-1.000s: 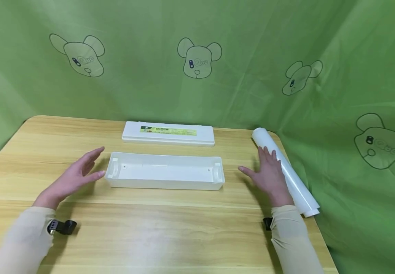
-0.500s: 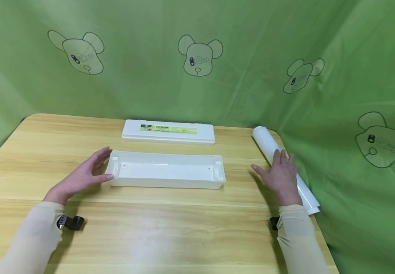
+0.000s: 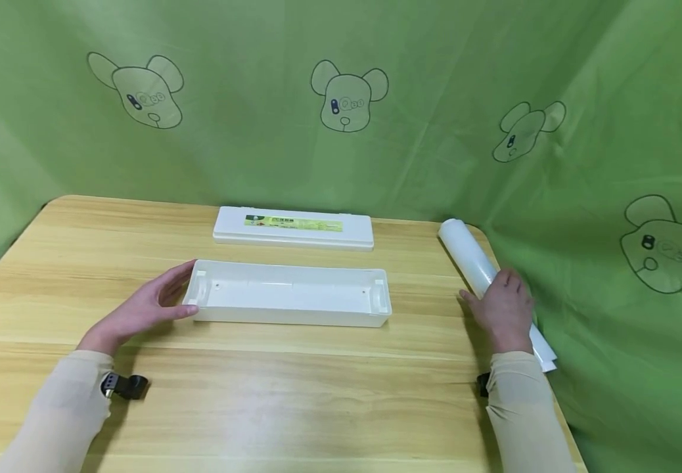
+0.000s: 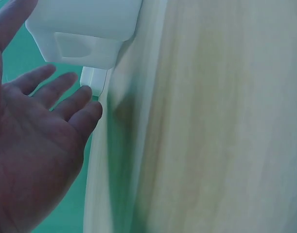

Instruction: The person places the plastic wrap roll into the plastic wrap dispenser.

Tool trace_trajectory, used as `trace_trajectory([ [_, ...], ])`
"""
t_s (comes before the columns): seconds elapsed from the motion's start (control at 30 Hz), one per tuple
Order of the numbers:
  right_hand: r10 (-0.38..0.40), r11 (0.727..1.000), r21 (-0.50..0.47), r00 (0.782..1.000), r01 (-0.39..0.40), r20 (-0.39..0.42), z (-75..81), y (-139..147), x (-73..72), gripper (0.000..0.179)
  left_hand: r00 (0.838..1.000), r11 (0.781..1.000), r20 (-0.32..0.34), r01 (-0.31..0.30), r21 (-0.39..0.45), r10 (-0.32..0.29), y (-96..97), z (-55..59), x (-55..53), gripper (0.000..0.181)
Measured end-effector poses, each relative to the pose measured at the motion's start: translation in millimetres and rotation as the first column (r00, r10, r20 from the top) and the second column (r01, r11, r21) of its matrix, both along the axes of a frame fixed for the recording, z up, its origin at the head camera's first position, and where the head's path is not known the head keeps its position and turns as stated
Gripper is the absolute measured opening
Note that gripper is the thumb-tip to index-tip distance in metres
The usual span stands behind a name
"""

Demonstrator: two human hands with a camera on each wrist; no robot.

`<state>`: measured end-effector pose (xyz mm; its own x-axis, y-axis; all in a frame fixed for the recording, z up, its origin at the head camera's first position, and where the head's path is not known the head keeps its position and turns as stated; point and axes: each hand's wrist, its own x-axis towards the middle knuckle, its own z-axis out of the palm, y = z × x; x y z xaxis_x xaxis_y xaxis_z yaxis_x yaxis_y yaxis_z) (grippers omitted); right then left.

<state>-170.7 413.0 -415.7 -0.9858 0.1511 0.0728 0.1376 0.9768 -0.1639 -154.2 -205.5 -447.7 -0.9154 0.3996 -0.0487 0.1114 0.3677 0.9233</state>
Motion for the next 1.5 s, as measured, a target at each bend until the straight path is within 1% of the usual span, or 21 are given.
trace_trajectory([
  [0.1, -0.01, 1.0, -0.002, 1.0, 0.01, 0.016, 0.8, -0.3, 0.8, 0.107, 1.0, 1.0, 0.011, 0.003, 0.02, -0.003, 0.2, 0.1, 0.2, 0.095],
  [0.27, -0.035, 0.999, -0.025, 0.997, 0.036, 0.067, 2.6, -1.7, 0.8, 0.105, 1.0, 0.998, 0.023, 0.005, 0.056, -0.006, -0.5, -0.7, -1.0, 0.094],
  [0.37, -0.053, 0.998, -0.041, 0.994, 0.057, 0.092, 3.8, -1.4, 1.5, 0.097, 0.999, 0.996, 0.03, 0.009, 0.084, -0.011, -0.5, -1.3, -1.3, 0.093],
  [0.43, -0.06, 0.997, -0.049, 0.993, 0.065, 0.102, 4.9, -1.0, 2.1, 0.09, 0.999, 0.994, 0.042, 0.008, 0.109, -0.013, -0.4, -1.3, -1.2, 0.092],
  [0.57, -0.061, 0.996, -0.058, 0.993, 0.067, 0.105, 6.2, 1.3, 3.1, 0.074, 0.998, 0.989, 0.065, 0.004, 0.147, -0.014, -0.1, -0.7, -1.0, 0.091],
  [0.67, -0.066, 0.995, -0.068, 0.993, 0.073, 0.1, 6.5, 3.2, 2.6, 0.069, 0.997, 0.988, 0.074, 0.002, 0.155, -0.013, -0.1, -0.1, -1.2, 0.091],
  [0.87, -0.081, 0.994, -0.07, 0.992, 0.088, 0.099, 6.8, 6.0, 0.3, 0.072, 0.997, 0.989, 0.081, -0.001, 0.148, -0.011, 0.1, -1.4, -2.5, 0.093],
  [1.07, -0.073, 0.994, -0.079, 0.994, 0.079, 0.076, 4.6, 8.8, -0.2, 0.067, 0.996, 0.989, 0.089, -0.003, 0.151, -0.011, 0.2, -3.1, -2.7, 0.092],
  [1.27, -0.071, 0.99, -0.114, 0.995, 0.078, 0.064, 2.8, 10.3, -0.8, 0.072, 0.995, 0.987, 0.095, -0.001, 0.164, -0.014, 0.2, -2.0, -1.9, 0.092],
  [1.5, -0.07, 0.982, -0.173, 0.997, 0.074, 0.032, 1.6, 14.7, 2.5, 0.075, 0.996, 0.987, 0.088, 0.001, 0.161, -0.016, 1.2, -1.9, -3.0, 0.092],
])
